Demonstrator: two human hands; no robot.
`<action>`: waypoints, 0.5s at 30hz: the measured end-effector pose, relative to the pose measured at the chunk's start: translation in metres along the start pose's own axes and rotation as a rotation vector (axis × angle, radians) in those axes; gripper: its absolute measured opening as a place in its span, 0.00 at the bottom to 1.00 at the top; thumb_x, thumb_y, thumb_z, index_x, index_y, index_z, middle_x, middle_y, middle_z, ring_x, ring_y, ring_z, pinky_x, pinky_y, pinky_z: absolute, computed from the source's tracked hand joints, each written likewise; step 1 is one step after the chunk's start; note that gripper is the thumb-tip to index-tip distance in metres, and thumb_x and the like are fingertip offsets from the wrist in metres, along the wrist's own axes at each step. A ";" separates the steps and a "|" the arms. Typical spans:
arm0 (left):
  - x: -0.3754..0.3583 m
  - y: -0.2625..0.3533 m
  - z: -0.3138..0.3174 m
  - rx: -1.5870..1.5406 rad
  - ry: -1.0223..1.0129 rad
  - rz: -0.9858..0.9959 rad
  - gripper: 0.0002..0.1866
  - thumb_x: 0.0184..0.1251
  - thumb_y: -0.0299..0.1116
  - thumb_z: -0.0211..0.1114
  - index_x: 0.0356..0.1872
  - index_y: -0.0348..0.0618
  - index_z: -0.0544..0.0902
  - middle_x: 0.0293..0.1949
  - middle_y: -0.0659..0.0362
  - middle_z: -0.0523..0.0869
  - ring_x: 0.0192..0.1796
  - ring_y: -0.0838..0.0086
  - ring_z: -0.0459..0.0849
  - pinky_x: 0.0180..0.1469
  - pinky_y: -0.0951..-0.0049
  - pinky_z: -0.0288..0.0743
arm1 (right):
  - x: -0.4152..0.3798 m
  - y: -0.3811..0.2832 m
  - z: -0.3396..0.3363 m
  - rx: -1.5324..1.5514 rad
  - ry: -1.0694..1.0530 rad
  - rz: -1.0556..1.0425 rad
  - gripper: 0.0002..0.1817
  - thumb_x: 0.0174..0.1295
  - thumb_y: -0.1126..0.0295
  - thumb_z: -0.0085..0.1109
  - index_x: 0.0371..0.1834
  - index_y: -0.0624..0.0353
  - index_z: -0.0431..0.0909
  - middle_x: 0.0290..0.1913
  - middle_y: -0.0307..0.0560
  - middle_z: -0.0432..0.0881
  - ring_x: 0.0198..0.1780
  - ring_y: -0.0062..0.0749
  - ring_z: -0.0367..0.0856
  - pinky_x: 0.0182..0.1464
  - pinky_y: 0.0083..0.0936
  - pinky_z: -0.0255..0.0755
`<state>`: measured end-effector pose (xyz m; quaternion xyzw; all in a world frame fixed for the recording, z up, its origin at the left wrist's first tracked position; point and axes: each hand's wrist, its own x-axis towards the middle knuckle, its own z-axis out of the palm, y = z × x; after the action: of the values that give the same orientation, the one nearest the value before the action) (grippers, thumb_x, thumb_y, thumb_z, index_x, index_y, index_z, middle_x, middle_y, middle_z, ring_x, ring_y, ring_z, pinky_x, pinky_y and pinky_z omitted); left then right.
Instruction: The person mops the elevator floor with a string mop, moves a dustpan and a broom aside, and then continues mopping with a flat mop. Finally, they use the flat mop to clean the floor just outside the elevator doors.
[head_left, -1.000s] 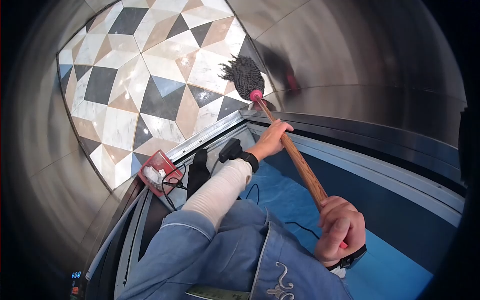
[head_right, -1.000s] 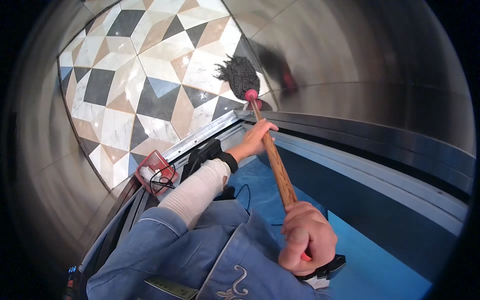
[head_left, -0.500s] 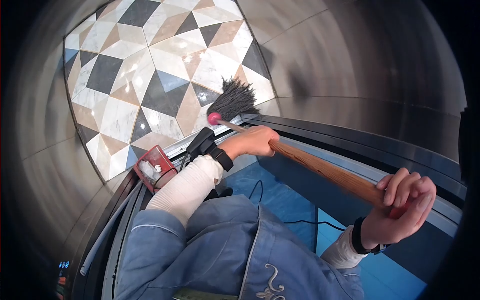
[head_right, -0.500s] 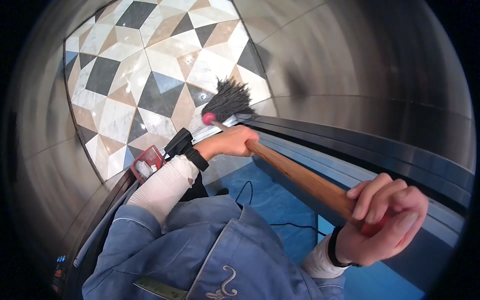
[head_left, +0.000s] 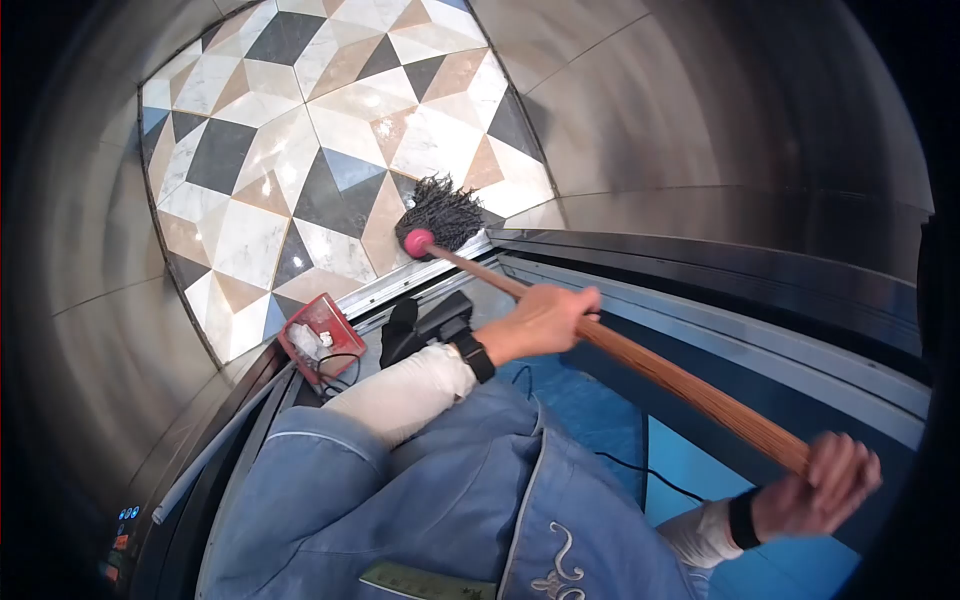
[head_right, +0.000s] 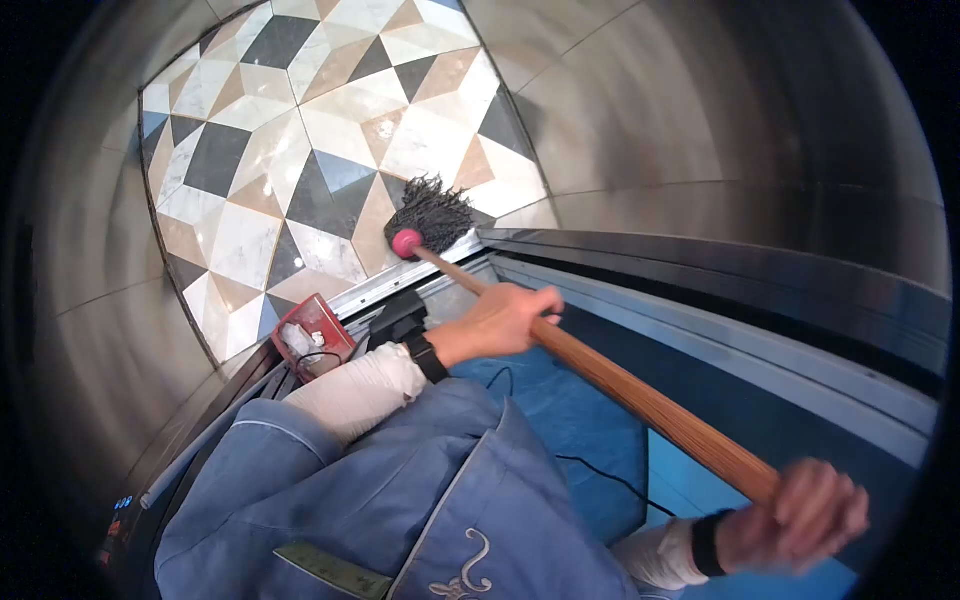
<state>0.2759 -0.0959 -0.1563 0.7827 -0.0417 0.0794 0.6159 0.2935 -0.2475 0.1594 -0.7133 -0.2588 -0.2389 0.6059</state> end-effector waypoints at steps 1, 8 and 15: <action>0.008 0.017 -0.001 -0.014 0.012 0.068 0.09 0.55 0.34 0.62 0.31 0.45 0.72 0.20 0.52 0.78 0.26 0.54 0.78 0.27 0.60 0.68 | 0.002 -0.013 -0.019 -0.447 0.100 -0.279 0.12 0.67 0.63 0.40 0.36 0.59 0.71 0.16 0.35 0.66 0.16 0.16 0.65 0.19 0.14 0.65; 0.053 0.098 -0.006 -0.131 0.081 0.366 0.10 0.51 0.28 0.61 0.31 0.45 0.69 0.18 0.55 0.76 0.25 0.55 0.77 0.27 0.60 0.67 | 0.027 -0.117 0.013 0.549 -0.524 -0.063 0.17 0.67 0.59 0.37 0.24 0.53 0.70 0.15 0.32 0.67 0.16 0.21 0.65 0.33 0.28 0.65; 0.093 0.091 -0.005 -0.278 0.479 0.472 0.14 0.44 0.25 0.64 0.31 0.42 0.68 0.21 0.53 0.74 0.30 0.54 0.75 0.34 0.58 0.66 | 0.037 -0.113 0.060 0.325 -0.545 -0.166 0.16 0.67 0.58 0.36 0.31 0.55 0.71 0.17 0.33 0.64 0.18 0.22 0.66 0.25 0.25 0.62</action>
<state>0.3525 -0.1093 -0.0515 0.6193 -0.0861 0.3940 0.6736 0.2480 -0.1705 0.2583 -0.6214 -0.5035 -0.0433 0.5988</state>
